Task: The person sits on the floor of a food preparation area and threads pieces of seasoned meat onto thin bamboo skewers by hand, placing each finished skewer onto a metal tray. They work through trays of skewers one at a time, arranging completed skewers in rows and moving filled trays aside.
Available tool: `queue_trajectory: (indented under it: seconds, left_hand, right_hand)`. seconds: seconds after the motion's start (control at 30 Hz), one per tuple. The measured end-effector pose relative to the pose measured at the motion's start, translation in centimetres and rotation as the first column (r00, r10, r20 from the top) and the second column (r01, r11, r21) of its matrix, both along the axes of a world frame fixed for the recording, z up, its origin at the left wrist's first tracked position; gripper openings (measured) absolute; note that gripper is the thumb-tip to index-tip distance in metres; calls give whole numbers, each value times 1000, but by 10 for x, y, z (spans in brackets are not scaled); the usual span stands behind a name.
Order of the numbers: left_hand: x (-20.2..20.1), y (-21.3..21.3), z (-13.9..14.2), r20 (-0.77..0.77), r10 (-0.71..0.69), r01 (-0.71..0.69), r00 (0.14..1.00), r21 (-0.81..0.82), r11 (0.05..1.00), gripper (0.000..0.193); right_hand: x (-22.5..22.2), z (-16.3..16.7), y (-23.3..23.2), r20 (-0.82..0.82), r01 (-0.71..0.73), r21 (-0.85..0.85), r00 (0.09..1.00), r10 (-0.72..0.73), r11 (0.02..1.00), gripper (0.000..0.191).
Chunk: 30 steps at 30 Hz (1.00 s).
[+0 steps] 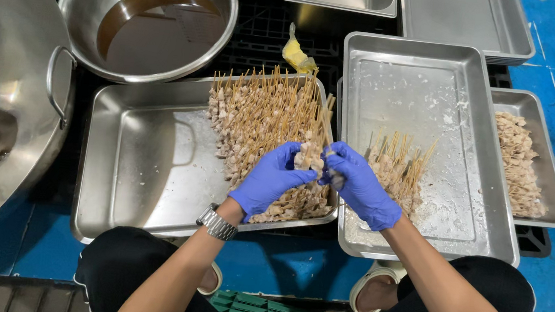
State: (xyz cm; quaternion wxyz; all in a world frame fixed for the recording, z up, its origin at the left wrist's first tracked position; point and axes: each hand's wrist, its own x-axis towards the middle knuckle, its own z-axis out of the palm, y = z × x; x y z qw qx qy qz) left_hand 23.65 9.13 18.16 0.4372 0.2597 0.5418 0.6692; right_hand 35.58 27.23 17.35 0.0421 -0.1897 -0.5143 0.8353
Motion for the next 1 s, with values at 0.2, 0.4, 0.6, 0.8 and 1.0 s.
queue_trajectory:
  seconds: [0.2,0.4,0.6,0.8,1.0]
  left_hand:
    - [-3,3,-2,72,80,-80,994,-1,997,49]
    - [8,3,-8,-73,94,-95,993,-15,995,51]
    - [2,4,-13,-24,51,-50,998,59,997,55]
    - [0,5,-18,6,60,-60,998,24,998,61]
    - [0,3,-16,28,52,-52,998,6,999,63]
  right_hand:
    - [-4,14,-6,17,93,117,995,-96,989,28]
    - [-5,2,-21,-31,88,415,996,-83,905,36]
    - [-5,-16,-11,-43,77,360,997,-66,930,29]
    - [-6,-34,-7,-50,94,377,995,-82,921,27]
    - [-7,-42,-6,-102,133,362,989,-103,923,26]
